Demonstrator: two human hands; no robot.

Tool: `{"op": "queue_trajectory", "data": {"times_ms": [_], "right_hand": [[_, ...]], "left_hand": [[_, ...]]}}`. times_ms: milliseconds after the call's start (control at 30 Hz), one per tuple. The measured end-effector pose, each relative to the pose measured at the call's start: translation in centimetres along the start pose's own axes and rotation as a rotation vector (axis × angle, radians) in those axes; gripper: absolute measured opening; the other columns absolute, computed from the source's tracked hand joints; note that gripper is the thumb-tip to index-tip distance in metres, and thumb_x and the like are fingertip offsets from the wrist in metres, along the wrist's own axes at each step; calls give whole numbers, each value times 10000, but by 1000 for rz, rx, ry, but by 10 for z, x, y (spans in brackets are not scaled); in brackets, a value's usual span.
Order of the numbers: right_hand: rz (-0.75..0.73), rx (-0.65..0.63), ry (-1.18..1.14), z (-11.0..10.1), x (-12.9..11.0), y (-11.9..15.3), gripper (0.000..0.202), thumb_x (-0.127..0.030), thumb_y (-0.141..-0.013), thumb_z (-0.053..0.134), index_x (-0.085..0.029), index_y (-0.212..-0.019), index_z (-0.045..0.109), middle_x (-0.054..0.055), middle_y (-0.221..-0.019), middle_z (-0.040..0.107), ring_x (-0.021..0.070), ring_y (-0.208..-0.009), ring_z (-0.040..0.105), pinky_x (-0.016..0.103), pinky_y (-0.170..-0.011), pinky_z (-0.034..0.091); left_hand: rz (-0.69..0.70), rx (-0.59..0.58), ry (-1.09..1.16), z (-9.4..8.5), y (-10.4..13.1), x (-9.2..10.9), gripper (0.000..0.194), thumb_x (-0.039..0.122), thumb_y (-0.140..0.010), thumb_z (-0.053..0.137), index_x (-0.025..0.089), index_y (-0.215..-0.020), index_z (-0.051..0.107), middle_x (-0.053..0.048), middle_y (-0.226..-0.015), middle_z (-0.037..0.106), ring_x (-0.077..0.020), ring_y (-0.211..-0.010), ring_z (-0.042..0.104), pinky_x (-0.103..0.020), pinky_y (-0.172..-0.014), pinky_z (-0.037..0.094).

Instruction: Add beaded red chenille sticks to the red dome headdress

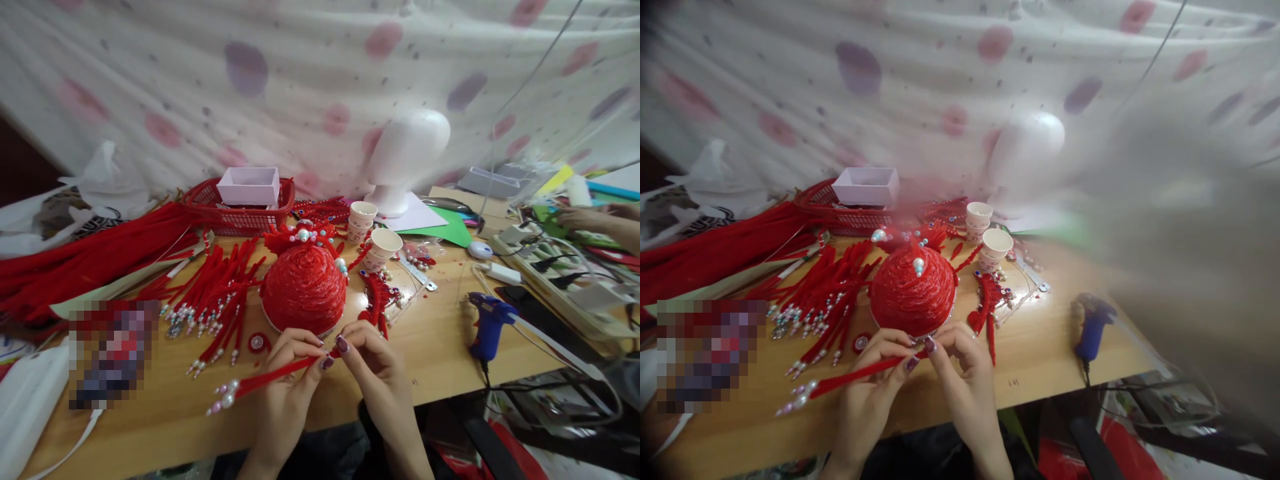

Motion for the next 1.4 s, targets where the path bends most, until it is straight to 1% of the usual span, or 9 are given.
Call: {"op": "queue_trajectory", "data": {"times_ms": [200,433,633,933,1033,1100,1167,1267,1400], "right_hand": [[-21,219,22,-17,1,0,225,-314,-921,650,-219,-718,672,15,-819,612,153,-777,588,254,-700,482],[-119,-84,96,-14,-2,1,159,-218,-914,667,-312,-989,772,40,-1054,688,192,-1022,638,281,-856,518],[-81,-177,51,-4,-5,1,101,-212,-945,607,-237,-859,655,13,-914,640,161,-897,610,260,-791,472],[2,319,130,-42,8,3,339,-382,-993,531,-215,-710,616,-24,-654,523,132,-626,482,257,-634,387],[-54,388,263,-56,4,3,271,-348,-967,586,-215,-743,661,2,-809,606,139,-714,551,264,-694,413],[-68,267,265,-53,2,2,111,-323,-949,615,-243,-985,683,30,-1065,637,164,-871,606,271,-763,446],[-49,54,277,-40,2,2,204,-329,-962,591,-262,-1151,627,36,-1094,636,168,-899,614,271,-766,460],[-18,-224,303,-14,4,7,222,-355,-1021,456,-219,-932,608,5,-818,607,146,-740,573,247,-658,429],[-19,-311,297,7,4,13,373,-348,-1048,370,-210,-712,454,-29,-646,495,122,-607,478,240,-576,353]], "left_hand": [[-15,27,44,-4,-2,-2,125,294,-800,739,221,-700,717,-46,-803,659,-193,-819,639,-259,-748,513],[96,-24,9,-4,-8,0,148,292,-790,754,205,-679,708,-23,-744,666,-156,-689,651,-236,-653,535],[244,-89,-75,-1,-5,4,90,197,-837,711,218,-753,690,22,-775,676,-110,-738,667,-181,-681,538],[215,-18,-50,-7,-5,-3,84,200,-833,718,226,-758,689,29,-797,675,-97,-773,667,-166,-720,545],[182,29,15,-10,-8,-4,100,232,-815,738,223,-725,696,25,-781,679,-102,-763,677,-157,-699,554],[164,40,41,-10,-8,-4,102,239,-808,744,221,-720,696,23,-778,686,-104,-750,681,-160,-694,559],[148,32,46,-10,-7,-3,86,230,-810,741,222,-735,698,23,-780,693,-104,-743,682,-158,-685,555],[147,-18,19,-8,-5,-1,81,219,-824,722,222,-748,694,22,-785,695,-103,-748,676,-151,-674,541],[137,-56,35,-6,-2,0,135,271,-878,659,211,-760,631,33,-731,651,-97,-678,637,-156,-632,515]]}}
Point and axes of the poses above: each hand's wrist, its own y-axis away from the middle knuckle, its own z-axis out of the palm, x = y × z, the point moved 3 cm from there along -y, towards the middle knuckle
